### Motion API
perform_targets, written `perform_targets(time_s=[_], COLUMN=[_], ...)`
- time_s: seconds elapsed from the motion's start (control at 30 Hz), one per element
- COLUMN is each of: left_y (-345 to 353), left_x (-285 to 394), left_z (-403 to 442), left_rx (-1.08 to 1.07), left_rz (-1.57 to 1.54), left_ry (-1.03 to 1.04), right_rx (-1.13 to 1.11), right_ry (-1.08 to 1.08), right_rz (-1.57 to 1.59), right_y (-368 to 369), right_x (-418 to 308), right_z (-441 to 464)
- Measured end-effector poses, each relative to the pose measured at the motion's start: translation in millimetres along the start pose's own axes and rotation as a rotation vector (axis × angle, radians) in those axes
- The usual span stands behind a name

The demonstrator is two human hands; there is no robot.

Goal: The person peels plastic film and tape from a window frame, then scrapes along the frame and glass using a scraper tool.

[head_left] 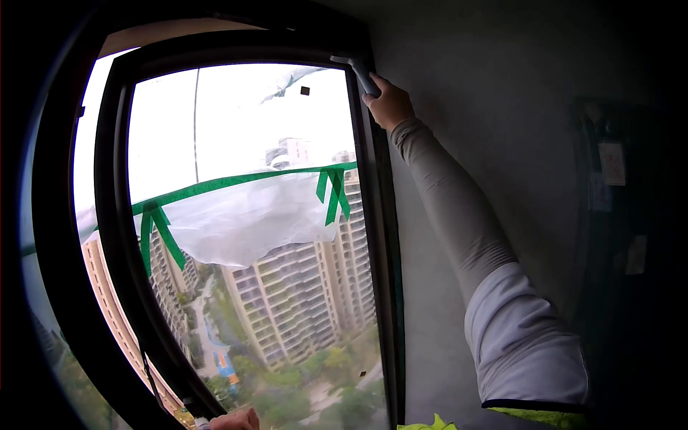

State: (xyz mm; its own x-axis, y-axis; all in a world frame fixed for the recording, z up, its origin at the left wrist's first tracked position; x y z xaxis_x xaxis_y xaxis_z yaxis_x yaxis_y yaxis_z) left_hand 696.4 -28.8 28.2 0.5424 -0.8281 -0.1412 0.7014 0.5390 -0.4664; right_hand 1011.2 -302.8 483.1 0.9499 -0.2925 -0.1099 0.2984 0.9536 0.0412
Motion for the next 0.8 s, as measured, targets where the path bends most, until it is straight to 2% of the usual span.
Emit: perform_targets(time_s=[0.03, 0.1, 0.23, 0.3, 0.43, 0.8], left_y=[-1.1, 3.3, -1.0, 0.9, 3.1, 8.7], left_x=[1.8, -0.9, -1.2, -1.8, -4.8, -3.7], left_z=[-0.2, -3.5, -2.2, -2.5, -4.6, -5.8], left_rx=[-0.045, -0.045, -0.038, -0.030, -0.081, -0.064], left_rz=[0.007, -0.002, 0.002, 0.012, -0.022, -0.037], left_ry=[-0.004, 0.003, 0.020, 0.029, 0.034, 0.005], right_rx=[0.030, 0.019, -0.021, 0.011, 0.004, 0.004], right_ry=[-0.073, -0.073, 0.091, 0.029, 0.080, -0.019], right_rz=[-0.083, -0.062, 0.098, -0.010, 0.004, 0.086], right_y=[2.3, 5.8, 10.4, 12.3, 10.9, 1.1], right_x=[-2.4, -4.5, -2.4, -2.2, -10.8, 7.0], right_z=[-5.3, -5.0, 1.1, -15.9, -40.7, -47.8])
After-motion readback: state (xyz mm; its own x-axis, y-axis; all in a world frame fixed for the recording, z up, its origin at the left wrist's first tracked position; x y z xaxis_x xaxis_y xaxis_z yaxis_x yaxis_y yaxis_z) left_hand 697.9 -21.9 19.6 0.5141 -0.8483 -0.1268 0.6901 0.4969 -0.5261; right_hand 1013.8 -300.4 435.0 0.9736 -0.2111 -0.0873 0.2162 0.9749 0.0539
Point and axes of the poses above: each hand's wrist, its own z-axis towards the middle knuckle, its own y-axis out of the palm, x = y × z, the point moved 2 cm from there along z, towards the middle knuckle, and after that the axes turned 14 degrees about z, right-handed, at the moved point
